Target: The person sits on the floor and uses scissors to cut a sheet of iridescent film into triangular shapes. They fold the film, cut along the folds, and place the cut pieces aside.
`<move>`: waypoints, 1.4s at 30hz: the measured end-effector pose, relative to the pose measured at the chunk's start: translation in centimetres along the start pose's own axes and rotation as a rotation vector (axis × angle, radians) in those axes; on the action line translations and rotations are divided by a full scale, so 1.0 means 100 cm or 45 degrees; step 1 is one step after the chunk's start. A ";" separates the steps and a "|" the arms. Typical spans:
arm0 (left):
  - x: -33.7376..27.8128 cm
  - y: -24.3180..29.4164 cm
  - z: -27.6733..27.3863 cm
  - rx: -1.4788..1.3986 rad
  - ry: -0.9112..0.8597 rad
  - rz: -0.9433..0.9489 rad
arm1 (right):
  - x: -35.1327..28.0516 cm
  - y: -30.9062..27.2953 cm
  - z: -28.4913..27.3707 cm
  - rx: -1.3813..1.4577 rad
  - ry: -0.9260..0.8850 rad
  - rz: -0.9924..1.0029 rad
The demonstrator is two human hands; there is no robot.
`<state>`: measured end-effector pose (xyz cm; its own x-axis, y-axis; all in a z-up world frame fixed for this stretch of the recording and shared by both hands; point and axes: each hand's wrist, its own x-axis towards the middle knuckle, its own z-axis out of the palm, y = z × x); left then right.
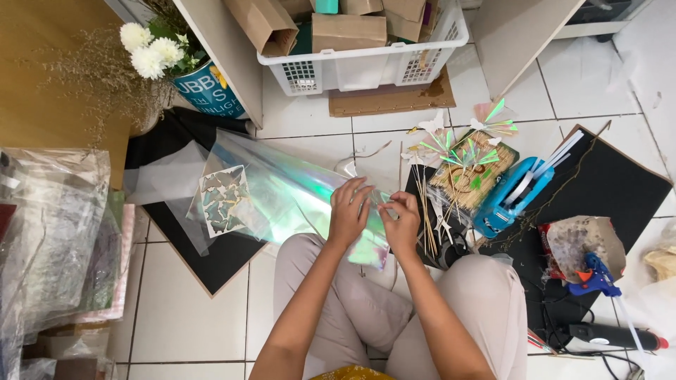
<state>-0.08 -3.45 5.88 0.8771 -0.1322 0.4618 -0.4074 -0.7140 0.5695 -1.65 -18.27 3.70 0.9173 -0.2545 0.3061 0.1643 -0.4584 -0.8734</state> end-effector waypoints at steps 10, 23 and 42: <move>0.000 -0.014 0.013 -0.113 -0.110 0.070 | -0.029 -0.023 -0.026 -0.005 -0.066 -0.192; -0.010 0.028 -0.003 -0.036 -0.105 0.064 | -0.033 0.009 -0.024 0.078 -0.287 -0.003; -0.032 -0.025 0.033 0.228 -0.665 -0.241 | -0.047 0.046 0.006 -0.052 -0.446 0.091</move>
<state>-1.06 -3.52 0.77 0.9581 -0.2801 -0.0594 -0.2217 -0.8572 0.4647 -5.04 -18.70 -1.97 0.9958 0.0169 0.0901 0.0870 -0.4851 -0.8701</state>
